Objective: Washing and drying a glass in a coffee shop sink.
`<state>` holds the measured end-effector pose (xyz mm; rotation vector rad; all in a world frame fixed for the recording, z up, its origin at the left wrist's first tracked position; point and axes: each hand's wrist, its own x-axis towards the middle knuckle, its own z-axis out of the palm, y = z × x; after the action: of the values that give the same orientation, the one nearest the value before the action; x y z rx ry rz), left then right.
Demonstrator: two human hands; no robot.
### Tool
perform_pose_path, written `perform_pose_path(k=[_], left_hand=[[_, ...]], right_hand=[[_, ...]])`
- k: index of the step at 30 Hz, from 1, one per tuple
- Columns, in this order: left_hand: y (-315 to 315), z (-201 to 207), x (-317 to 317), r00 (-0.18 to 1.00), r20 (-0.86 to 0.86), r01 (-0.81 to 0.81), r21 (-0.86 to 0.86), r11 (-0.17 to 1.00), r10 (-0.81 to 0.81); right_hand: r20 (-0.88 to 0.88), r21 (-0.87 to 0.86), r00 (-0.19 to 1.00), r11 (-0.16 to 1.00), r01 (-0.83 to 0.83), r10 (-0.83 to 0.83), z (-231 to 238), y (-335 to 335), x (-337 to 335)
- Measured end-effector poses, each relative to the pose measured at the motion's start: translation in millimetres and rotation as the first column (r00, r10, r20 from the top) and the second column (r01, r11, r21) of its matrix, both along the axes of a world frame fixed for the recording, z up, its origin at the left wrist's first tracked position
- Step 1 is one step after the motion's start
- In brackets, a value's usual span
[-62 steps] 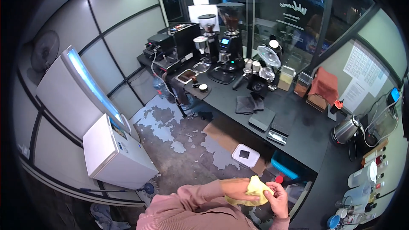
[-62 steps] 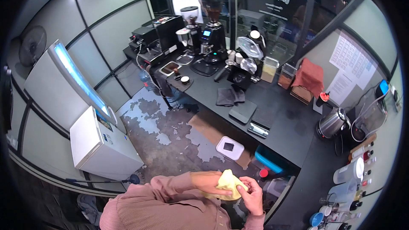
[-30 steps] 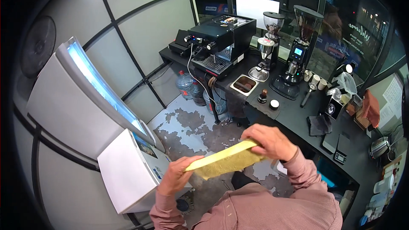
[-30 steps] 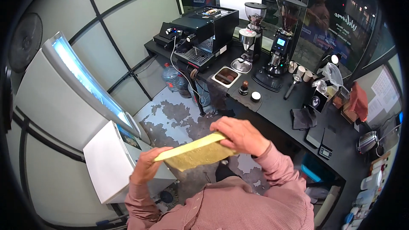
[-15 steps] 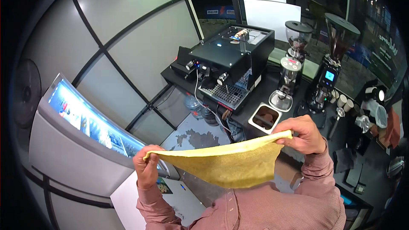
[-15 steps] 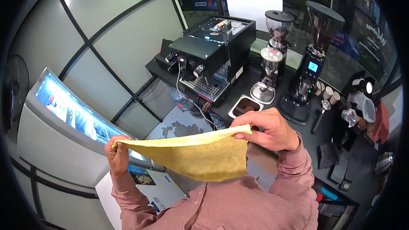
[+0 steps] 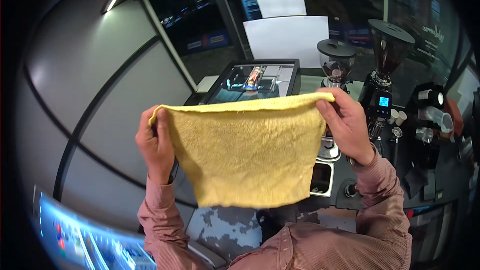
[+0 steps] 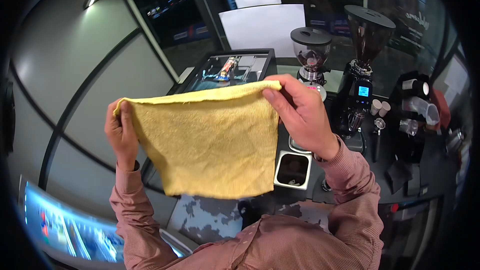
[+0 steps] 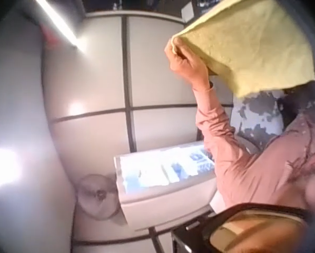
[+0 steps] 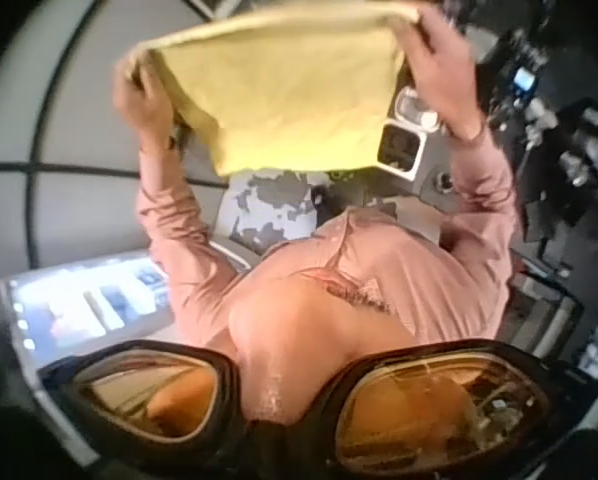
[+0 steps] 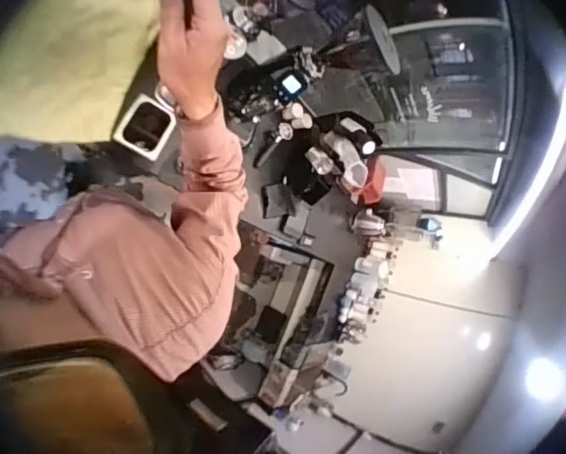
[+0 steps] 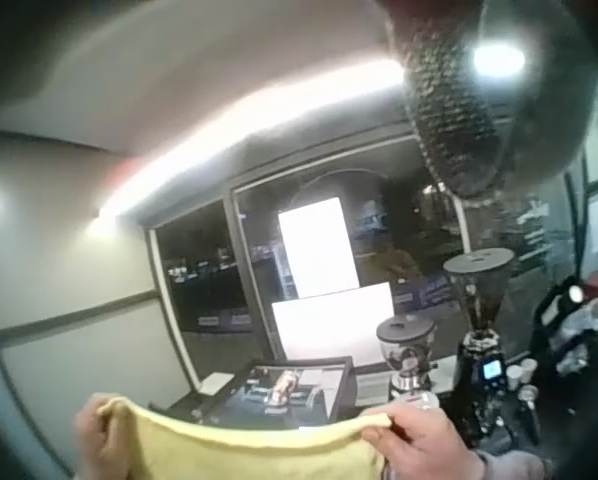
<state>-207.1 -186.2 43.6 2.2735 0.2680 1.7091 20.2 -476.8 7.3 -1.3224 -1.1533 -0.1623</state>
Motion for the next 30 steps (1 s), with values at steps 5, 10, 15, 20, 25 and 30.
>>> perform_pose_path(k=[5, 10, 15, 20, 25, 30], left_hand=[[117, -7, 116, 0.963, -0.204, 0.160, -0.108, 0.981, -0.179], [235, -41, 278, 0.837, -0.528, 0.156, -0.021, 0.988, -0.143], [277, -73, 349, 0.595, -0.764, -0.076, 0.255, 0.964, 0.249], [241, -87, 292, 0.471, -0.882, 0.434, 0.252, 0.865, 0.021], [202, -97, 220, 0.192, -0.974, 0.421, 0.189, 0.887, 0.116], [215, -84, 187, 0.613, -0.790, 0.469, 0.370, 0.802, 0.007]], right_hand=[[-0.194, -0.089, 0.965, 0.983, 0.161, -0.176, -11, 102, 71], [0.186, -0.400, 0.845, 0.746, 0.532, -0.502, -42, 189, 200], [0.500, -0.370, 0.566, 0.429, 0.824, -0.655, -55, 230, 198], [0.511, -0.752, 0.816, 0.319, 0.577, -0.271, -39, 220, 114], [0.502, -0.864, 0.865, 0.023, 0.502, -0.016, -45, 195, 55], [0.782, -0.339, 0.554, 0.551, 0.763, -0.286, -63, 166, -1]])
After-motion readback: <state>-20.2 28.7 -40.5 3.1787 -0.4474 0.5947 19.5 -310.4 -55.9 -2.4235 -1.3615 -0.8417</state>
